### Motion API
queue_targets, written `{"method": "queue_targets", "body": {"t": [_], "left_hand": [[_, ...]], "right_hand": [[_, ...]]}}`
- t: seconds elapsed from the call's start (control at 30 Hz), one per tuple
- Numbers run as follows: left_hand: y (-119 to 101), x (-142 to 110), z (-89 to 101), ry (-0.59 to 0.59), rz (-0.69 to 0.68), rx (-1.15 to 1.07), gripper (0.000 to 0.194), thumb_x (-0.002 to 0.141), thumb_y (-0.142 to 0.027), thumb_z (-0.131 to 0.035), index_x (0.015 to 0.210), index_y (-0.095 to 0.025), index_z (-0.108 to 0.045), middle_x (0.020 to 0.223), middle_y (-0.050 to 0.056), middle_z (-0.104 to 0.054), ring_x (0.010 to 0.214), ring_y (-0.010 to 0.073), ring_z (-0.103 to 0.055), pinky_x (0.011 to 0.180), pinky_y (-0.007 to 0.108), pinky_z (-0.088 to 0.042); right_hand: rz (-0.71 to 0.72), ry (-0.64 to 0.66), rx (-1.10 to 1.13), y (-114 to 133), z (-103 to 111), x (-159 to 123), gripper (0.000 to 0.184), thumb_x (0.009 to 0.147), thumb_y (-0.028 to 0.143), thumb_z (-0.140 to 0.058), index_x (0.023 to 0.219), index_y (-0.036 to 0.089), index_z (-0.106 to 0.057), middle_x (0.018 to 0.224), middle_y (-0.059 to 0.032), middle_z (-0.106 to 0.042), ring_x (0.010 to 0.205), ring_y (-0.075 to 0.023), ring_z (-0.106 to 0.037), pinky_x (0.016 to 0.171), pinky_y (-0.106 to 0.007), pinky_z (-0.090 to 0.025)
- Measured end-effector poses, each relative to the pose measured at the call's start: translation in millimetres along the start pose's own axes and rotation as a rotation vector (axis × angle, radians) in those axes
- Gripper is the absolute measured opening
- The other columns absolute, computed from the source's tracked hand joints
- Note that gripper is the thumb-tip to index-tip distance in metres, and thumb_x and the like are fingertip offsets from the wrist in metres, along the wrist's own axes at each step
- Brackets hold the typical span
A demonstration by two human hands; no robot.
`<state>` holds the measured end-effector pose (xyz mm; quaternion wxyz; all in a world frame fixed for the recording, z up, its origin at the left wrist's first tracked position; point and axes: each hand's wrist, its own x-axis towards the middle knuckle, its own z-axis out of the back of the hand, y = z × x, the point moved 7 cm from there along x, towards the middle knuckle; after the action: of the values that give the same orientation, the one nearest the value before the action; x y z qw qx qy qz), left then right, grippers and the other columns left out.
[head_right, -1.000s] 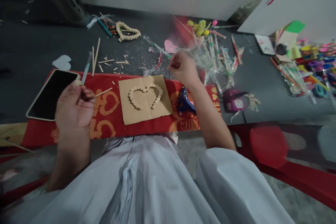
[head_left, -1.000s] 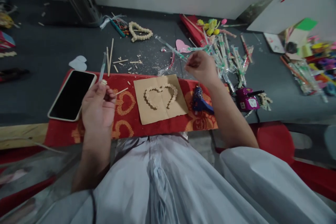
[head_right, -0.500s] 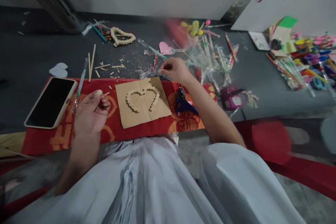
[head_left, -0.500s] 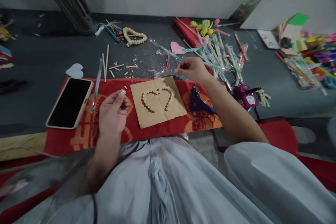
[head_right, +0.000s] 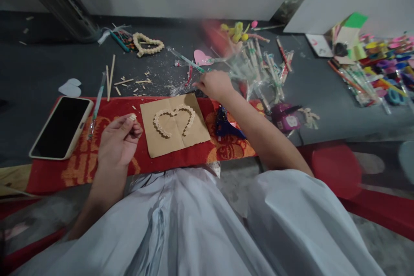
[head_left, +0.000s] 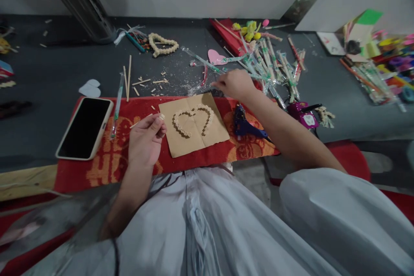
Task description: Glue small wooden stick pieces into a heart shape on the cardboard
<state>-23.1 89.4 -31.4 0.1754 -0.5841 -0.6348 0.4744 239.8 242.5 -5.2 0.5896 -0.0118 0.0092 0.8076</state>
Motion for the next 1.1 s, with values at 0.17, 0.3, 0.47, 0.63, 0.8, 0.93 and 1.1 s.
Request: {"method": "queue_targets", "body": {"t": [0.17, 0.3, 0.47, 0.63, 0.8, 0.93, 1.1], "left_hand": [[-0.4, -1.2, 0.1, -0.014, -0.002, 0.016, 0.037, 0.042, -0.026, -0.099, 0.069, -0.019, -0.075, 0.066, -0.002, -0.07, 0.057, 0.0042, -0.06, 0.055, 0.013, -0.049], [-0.7, 0.2, -0.7, 0.0, -0.056, 0.033, 0.037, 0.044, -0.027, -0.099, 0.071, -0.018, -0.075, 0.065, -0.001, -0.07, 0.055, 0.005, -0.06, 0.054, 0.014, -0.05], [-6.3, -1.7, -0.1, -0.012, -0.256, 0.192, 0.03, 0.055, -0.028, -0.094, 0.076, -0.018, -0.076, 0.068, 0.0, -0.072, 0.058, 0.0086, -0.064, 0.058, 0.019, -0.054], [-10.5, -8.6, -4.3, 0.028, -0.392, 0.372, 0.022, 0.066, -0.028, -0.089, 0.083, -0.019, -0.079, 0.073, 0.002, -0.074, 0.063, 0.0126, -0.069, 0.065, 0.024, -0.058], [-16.0, -15.4, -11.9, 0.066, -0.462, 0.386, 0.017, 0.069, -0.023, -0.089, 0.084, -0.024, -0.081, 0.079, 0.001, -0.075, 0.069, 0.0123, -0.07, 0.071, 0.024, -0.059], [-21.6, -21.5, -21.1, 0.137, -0.509, 0.378, 0.013, 0.074, -0.021, -0.085, 0.085, -0.027, -0.082, 0.084, 0.001, -0.077, 0.075, 0.0127, -0.071, 0.074, 0.024, -0.06], [-21.6, -26.2, -25.1, 0.156, -0.509, 0.404, 0.01, 0.075, -0.019, -0.082, 0.08, -0.028, -0.082, 0.084, 0.001, -0.076, 0.077, 0.0136, -0.071, 0.075, 0.024, -0.059]], "right_hand": [[0.098, 0.045, -0.078, 1.1, -0.2, -2.2, 0.039, 0.096, 0.034, -0.051, 0.124, 0.014, -0.068, 0.118, -0.0197, -0.074, 0.101, -0.0328, -0.068, 0.079, -0.041, -0.048], [0.045, 0.059, -0.086, -6.6, 3.5, -3.8, 0.036, 0.097, 0.033, -0.048, 0.112, 0.011, -0.072, 0.114, -0.0213, -0.074, 0.103, -0.0334, -0.068, 0.083, -0.043, -0.048], [0.087, 0.001, 0.011, 5.7, 14.8, -12.4, 0.03, 0.094, 0.028, -0.05, 0.108, 0.013, -0.072, 0.105, -0.0178, -0.074, 0.098, -0.0312, -0.066, 0.082, -0.043, -0.048], [0.367, -0.138, 0.269, 57.0, 38.1, -34.4, 0.027, 0.093, 0.031, -0.054, 0.11, 0.018, -0.07, 0.109, -0.0115, -0.073, 0.088, -0.0216, -0.064, 0.076, -0.034, -0.047], [0.668, -0.232, 0.56, 107.2, 61.7, -64.4, 0.025, 0.098, 0.037, -0.054, 0.107, 0.02, -0.071, 0.101, -0.0051, -0.071, 0.077, -0.0134, -0.062, 0.071, -0.028, -0.048], [0.778, -0.292, 0.666, 124.6, 70.0, -78.9, 0.023, 0.098, 0.034, -0.058, 0.109, 0.02, -0.072, 0.095, -0.0042, -0.071, 0.084, -0.0139, -0.065, 0.074, -0.026, -0.051], [0.818, -0.349, 0.771, 132.0, 67.9, -83.6, 0.017, 0.098, 0.026, -0.059, 0.101, 0.018, -0.074, 0.091, -0.0037, -0.074, 0.083, -0.0121, -0.067, 0.073, -0.024, -0.052]]}}
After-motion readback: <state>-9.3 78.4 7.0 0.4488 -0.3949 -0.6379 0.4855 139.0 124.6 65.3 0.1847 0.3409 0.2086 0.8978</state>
